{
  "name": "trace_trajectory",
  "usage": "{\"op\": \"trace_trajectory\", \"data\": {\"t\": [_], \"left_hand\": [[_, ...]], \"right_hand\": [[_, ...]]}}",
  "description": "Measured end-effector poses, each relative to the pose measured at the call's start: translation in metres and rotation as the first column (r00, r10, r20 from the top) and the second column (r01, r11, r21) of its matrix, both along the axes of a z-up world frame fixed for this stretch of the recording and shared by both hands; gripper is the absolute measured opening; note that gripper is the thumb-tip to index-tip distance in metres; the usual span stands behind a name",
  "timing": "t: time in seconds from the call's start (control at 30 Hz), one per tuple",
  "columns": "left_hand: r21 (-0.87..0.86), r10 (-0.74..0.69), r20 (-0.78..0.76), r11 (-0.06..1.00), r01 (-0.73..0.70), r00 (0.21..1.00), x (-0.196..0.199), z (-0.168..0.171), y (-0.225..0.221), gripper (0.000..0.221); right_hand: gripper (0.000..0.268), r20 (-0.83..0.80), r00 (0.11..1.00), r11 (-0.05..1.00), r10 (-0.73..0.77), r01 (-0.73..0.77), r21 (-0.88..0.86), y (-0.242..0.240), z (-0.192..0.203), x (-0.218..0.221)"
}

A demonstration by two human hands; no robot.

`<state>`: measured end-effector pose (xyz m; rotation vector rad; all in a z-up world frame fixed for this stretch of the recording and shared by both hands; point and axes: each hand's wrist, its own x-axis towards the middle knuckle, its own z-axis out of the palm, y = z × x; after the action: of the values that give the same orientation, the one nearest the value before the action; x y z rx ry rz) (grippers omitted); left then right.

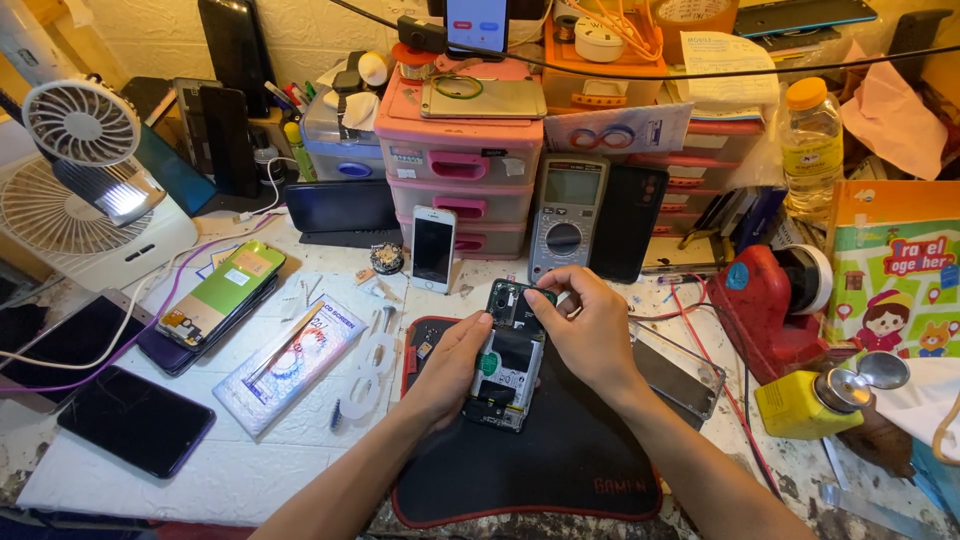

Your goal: Inspecting and reassembling the internal components of a mobile phone on a repair bench.

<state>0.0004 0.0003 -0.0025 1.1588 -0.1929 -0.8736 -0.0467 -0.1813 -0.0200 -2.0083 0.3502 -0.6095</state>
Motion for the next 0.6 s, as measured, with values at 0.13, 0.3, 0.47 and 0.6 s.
{"op": "trace_trajectory", "data": {"t": [0.13, 0.3, 0.47, 0.6], "left_hand": [[0.012, -0.016, -0.011, 1.0, 0.016, 1.0, 0.0, 0.002, 0.001, 0.034], [0.016, -0.026, -0.021, 1.0, 0.026, 0.999, 0.002, -0.002, 0.001, 0.034], [0.015, -0.065, 0.017, 0.998, 0.065, 0.998, 0.005, -0.005, 0.0, 0.035], [0.006, -0.078, 0.024, 0.997, 0.077, 0.997, 0.007, -0.011, -0.001, 0.035]], "right_hand": [[0.022, -0.016, 1.0, 1.0, 0.0, 0.0, 0.004, 0.001, 0.002, -0.002], [0.022, -0.024, 0.999, 0.999, 0.021, -0.02, 0.025, 0.001, 0.002, -0.004], [0.022, -0.019, 1.0, 1.0, 0.012, -0.011, 0.026, 0.0, -0.002, -0.002], [0.021, -0.002, 1.0, 0.999, 0.03, -0.03, 0.021, 0.0, -0.005, -0.003]]}}
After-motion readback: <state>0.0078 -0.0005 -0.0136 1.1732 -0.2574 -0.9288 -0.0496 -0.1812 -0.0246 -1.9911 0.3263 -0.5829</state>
